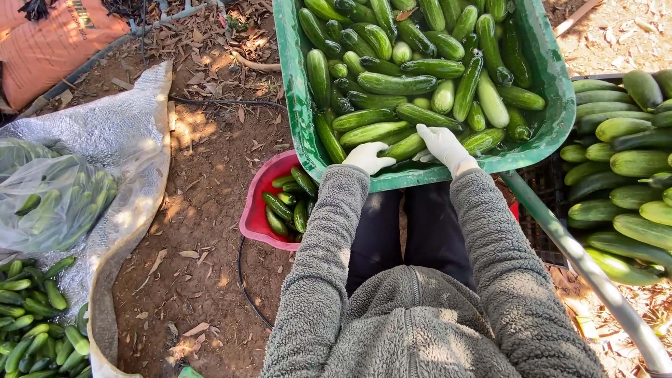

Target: Sorting cucumbers by hand from a large water-filled bin into a smaller bucket.

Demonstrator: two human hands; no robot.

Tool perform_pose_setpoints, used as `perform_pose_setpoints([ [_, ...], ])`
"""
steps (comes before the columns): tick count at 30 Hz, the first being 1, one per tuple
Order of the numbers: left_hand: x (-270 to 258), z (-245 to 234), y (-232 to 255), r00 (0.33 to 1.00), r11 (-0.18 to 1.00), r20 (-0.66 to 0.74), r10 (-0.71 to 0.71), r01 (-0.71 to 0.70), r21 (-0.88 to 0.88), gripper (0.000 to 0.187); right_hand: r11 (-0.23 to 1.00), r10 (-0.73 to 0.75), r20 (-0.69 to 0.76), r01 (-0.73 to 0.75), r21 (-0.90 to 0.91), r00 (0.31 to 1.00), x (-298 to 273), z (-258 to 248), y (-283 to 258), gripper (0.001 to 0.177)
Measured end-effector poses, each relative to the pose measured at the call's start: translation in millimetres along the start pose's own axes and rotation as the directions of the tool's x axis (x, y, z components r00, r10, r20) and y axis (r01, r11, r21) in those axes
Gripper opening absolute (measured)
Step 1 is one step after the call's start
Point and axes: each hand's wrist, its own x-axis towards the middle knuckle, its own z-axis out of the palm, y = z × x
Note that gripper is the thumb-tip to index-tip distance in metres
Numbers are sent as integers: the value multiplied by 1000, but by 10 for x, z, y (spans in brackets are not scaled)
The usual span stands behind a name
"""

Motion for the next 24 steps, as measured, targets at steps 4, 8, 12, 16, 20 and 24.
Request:
perform_pose_setpoints([
  [4,5,20,-71,998,996,-6,67,-67,-55,54,999,3,-46,-4,-32,999,73,-32,38,57],
  [8,100,96,-169,990,982,-58,132,-139,-125,46,992,-17,33,21,-124,999,-124,-5,-158,64],
  [12,-150,-86,19,989,987,-16,146,-147,-72,55,990,4,66,5,-138,998,-369,65,-337,71],
  [16,-106,-59,46,994,995,40,101,-101,-9,72,944,-11,56,29,-329,998,131,-62,-1,69],
  [20,78,77,-94,998,999,47,32,-34,38,70,994,-28,13,29,-108,1000,-269,60,-249,71],
  [24,158,87,-195,1000,996,4,29,-28,-85,70,988,-112,-24,114,103,993,-232,82,-222,61],
])
